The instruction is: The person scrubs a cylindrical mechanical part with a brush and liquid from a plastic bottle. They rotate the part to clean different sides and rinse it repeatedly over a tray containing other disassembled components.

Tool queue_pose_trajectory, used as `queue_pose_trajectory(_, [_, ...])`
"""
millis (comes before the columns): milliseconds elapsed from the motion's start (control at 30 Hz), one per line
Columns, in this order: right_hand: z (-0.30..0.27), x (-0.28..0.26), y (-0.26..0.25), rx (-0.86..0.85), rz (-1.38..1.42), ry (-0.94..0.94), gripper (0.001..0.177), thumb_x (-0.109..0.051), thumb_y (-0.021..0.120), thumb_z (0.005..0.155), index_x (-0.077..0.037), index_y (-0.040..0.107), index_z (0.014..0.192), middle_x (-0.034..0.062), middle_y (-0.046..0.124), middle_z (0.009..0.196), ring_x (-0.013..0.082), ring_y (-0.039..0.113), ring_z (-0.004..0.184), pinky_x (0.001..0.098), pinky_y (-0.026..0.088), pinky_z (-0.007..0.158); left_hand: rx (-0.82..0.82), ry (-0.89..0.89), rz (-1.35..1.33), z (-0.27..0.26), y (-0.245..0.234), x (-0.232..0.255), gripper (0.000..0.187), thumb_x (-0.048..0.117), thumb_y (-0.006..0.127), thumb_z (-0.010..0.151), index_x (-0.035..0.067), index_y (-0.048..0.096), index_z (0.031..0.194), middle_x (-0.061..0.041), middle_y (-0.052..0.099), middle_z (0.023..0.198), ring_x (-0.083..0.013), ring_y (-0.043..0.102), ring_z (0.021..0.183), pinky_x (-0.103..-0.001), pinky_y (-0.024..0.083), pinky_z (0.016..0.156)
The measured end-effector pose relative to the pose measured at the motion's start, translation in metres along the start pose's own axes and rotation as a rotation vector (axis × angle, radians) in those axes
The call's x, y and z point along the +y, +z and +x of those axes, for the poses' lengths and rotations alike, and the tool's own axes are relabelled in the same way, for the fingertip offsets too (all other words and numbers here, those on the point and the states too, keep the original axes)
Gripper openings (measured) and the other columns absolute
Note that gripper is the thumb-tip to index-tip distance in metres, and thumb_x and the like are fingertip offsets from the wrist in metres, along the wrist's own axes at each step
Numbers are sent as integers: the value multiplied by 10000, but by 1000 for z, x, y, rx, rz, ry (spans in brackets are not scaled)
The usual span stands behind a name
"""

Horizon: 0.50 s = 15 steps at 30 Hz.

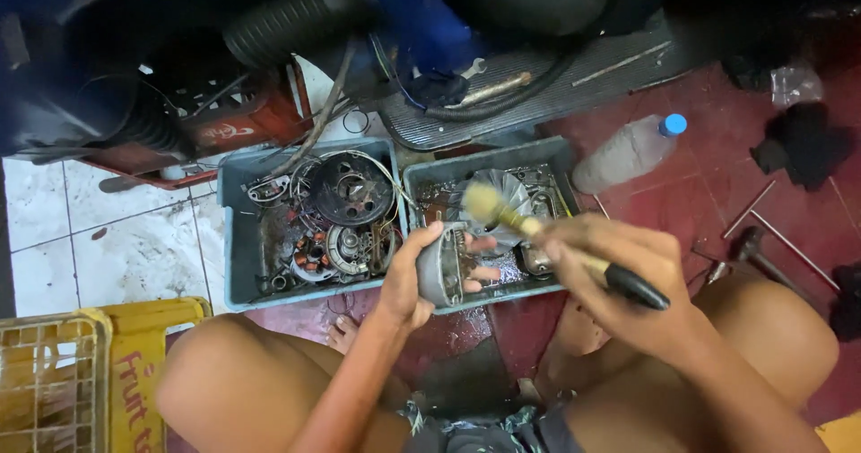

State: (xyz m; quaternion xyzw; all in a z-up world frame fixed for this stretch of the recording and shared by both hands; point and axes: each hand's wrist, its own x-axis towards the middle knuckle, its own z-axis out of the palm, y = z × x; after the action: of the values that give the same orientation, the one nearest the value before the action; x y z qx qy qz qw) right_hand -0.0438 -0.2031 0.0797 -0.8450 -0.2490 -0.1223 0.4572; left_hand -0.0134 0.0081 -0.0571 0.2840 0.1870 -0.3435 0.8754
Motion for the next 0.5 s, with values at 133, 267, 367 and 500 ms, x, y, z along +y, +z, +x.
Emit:
queue_pose_trajectory(133, [-4, 5, -5, -408, 163, 164, 143, -147, 621, 963, -57, 717, 1017, 30, 768, 909, 144, 707, 702, 283, 536, 620, 7, 121, 126, 3, -2, -1, 383, 278, 650, 848, -44, 599, 1047, -331, 689, 1184, -369, 726, 845, -390, 646, 571])
queue_pose_trajectory(267, [-3, 2, 0, -235, 123, 165, 169, -179, 645, 945, -28, 717, 924, 27, 711, 767, 127, 565, 575, 259, 456, 531, 50, 119, 172, 5, -5, -9, 350, 219, 645, 879, -82, 639, 1058, -226, 708, 1008, -380, 744, 820, -425, 644, 616])
queue_pose_trajectory(367, [-2, 1, -2, -264, 123, 184, 163, -167, 634, 962, -29, 694, 899, 34, 663, 747, 140, 546, 567, 261, 447, 538, 168, 84, 197, 1, 9, -1, 366, 221, 640, 881, -47, 577, 1124, -271, 711, 1034, -400, 737, 787, -457, 642, 627])
queue_pose_trajectory(500, [-9, 5, -6, -276, 168, 202, 216, -219, 598, 952, -52, 721, 892, 26, 795, 868, 146, 752, 742, 269, 581, 690, 411, -65, 209, -10, 35, 10, 378, 379, 579, 890, 115, 563, 1162, -125, 737, 928, -288, 725, 758, -492, 619, 724])
